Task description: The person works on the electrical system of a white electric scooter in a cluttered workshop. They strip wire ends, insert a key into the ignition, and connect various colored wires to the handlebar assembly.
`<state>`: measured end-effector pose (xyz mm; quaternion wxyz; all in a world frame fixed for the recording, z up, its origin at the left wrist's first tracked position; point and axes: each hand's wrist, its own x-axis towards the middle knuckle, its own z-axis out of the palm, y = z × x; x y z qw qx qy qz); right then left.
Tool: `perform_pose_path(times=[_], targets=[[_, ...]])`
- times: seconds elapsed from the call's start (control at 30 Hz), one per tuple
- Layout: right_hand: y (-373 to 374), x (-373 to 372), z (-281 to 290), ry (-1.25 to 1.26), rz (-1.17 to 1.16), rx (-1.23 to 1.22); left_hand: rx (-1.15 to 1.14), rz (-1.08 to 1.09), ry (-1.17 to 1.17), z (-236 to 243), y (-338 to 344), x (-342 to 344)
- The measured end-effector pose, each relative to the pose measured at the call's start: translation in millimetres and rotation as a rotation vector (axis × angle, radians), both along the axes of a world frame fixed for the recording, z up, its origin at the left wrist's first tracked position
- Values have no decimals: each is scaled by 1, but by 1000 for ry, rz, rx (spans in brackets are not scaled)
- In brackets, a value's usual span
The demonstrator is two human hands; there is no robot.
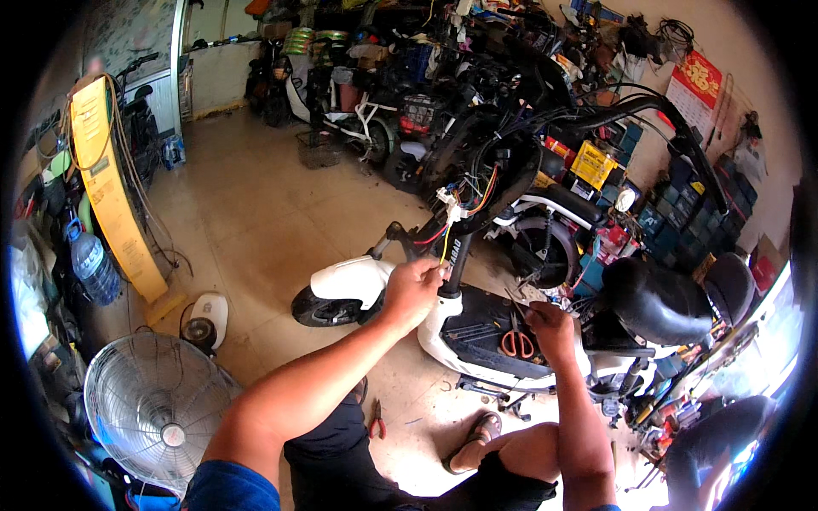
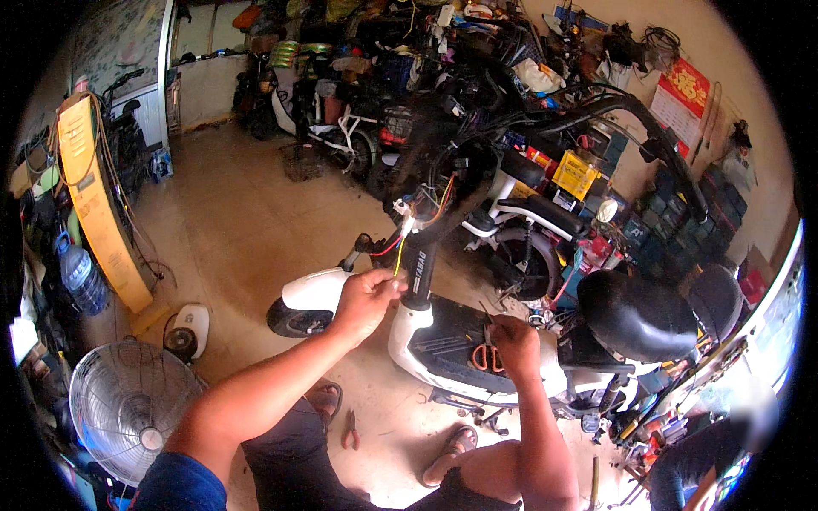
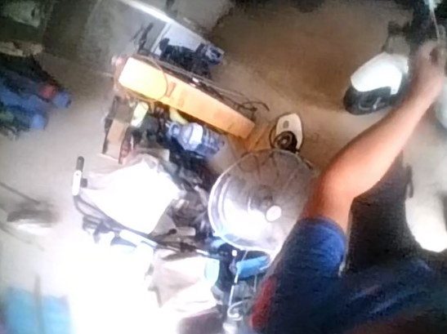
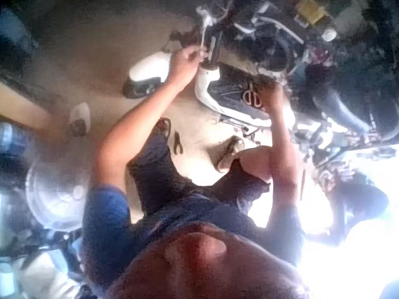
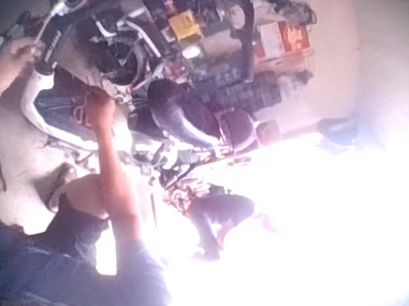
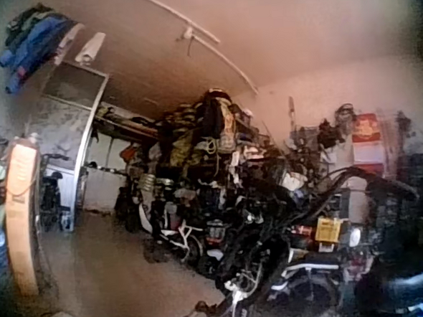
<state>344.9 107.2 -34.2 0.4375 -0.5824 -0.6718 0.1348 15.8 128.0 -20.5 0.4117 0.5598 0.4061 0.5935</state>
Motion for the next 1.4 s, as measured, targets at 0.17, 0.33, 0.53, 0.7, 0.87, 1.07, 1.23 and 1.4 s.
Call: perform_pose_path(times=[0.17,0.33,0.53,0.7,0.87,1.07,1.23,1.4], targets=[[-8,-1,13,-24,-25,33,50,47,30,-3,-3,-10],[0,25,-4,-54,-53,22,47,75,108,3,-17,-19],[14,8,28,-242,-86,48,126,174,187,6,-35,-46],[14,-51,115,-127,8,193,420,328,268,55,-16,-44],[22,-117,190,-276,135,539,592,385,241,120,68,-24],[60,-144,240,-549,213,825,692,506,300,141,121,9],[87,-152,259,-861,199,907,684,452,266,138,118,16],[105,-153,265,-1192,195,898,830,381,285,134,124,13]])
